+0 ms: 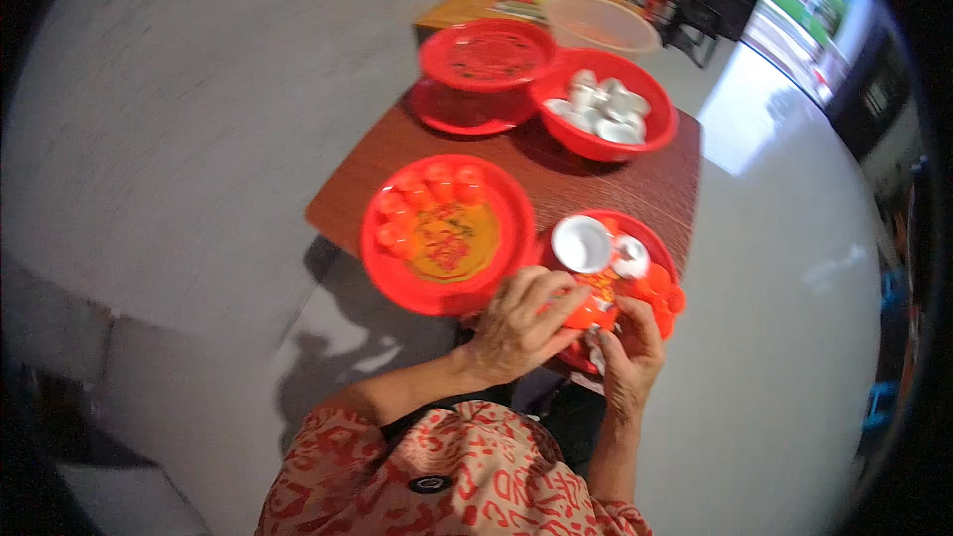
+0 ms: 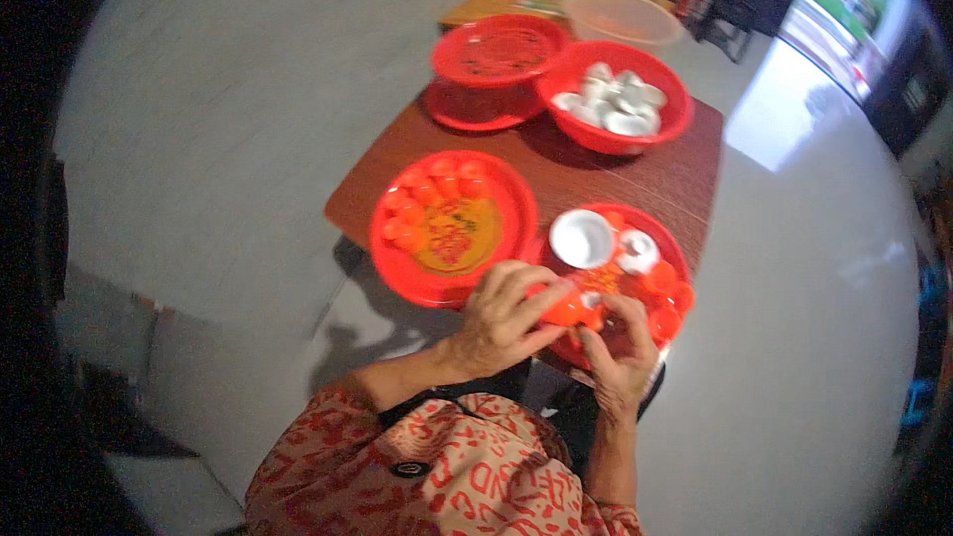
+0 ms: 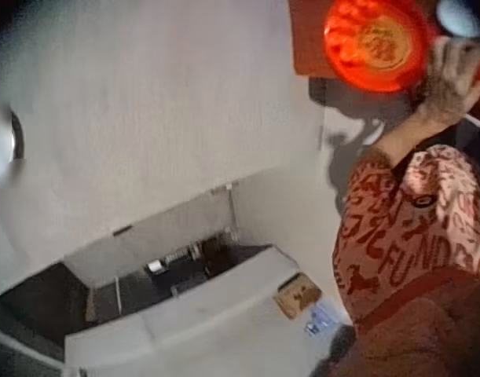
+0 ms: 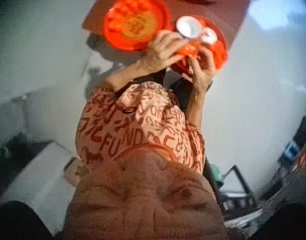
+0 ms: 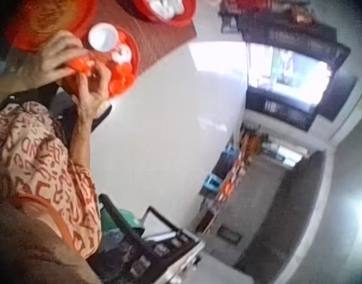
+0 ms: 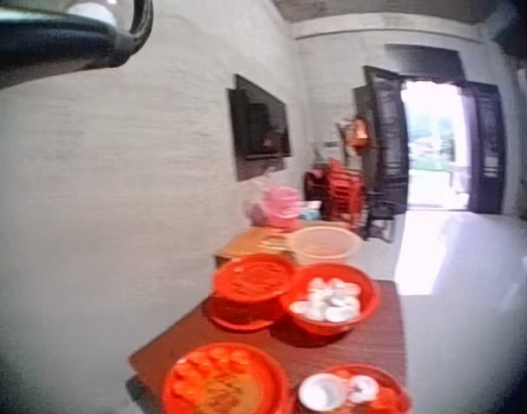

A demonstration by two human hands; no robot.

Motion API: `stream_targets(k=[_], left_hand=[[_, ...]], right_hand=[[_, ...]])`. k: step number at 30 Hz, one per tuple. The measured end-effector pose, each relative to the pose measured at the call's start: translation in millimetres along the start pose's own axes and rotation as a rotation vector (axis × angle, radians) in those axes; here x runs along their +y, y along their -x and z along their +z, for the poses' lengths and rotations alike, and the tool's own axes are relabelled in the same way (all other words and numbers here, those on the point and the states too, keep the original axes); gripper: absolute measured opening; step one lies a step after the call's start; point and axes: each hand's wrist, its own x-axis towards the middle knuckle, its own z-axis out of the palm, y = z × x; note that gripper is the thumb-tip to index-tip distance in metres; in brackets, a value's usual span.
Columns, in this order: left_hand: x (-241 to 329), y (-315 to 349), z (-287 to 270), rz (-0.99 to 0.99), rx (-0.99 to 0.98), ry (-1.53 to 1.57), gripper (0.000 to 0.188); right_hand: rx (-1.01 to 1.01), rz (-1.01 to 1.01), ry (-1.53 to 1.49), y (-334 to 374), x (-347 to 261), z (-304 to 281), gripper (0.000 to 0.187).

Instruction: The person wipes small orange plastic cups with a white cloth, handling them one at a time. They pick up each cup from a red tray, wipe it thoroughly, and place it onto another red tray. The process is repeated for multiple cups throughout the video.

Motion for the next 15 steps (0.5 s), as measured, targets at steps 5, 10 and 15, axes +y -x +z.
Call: stream_targets(k=[5,10,15], left_hand=[[-25.0,25.5,-8.8,-0.221,0.069,0.138,0.052],[-49.9,52.2,-30.8,-0.450,0.222,0.175,0.046],[-77.2,76.0,-50.4,-0.515,0.343,0.115,0.048]], right_hand=[[-0.085,0.034,-0.039,-10.6,10.2,41.3,0.049],[-0.300,0.213,-0.092,-27.9,13.8,88.2,0.046],[-0.430,0.225,-0.124,-38.9,35.6,139.7,0.037]])
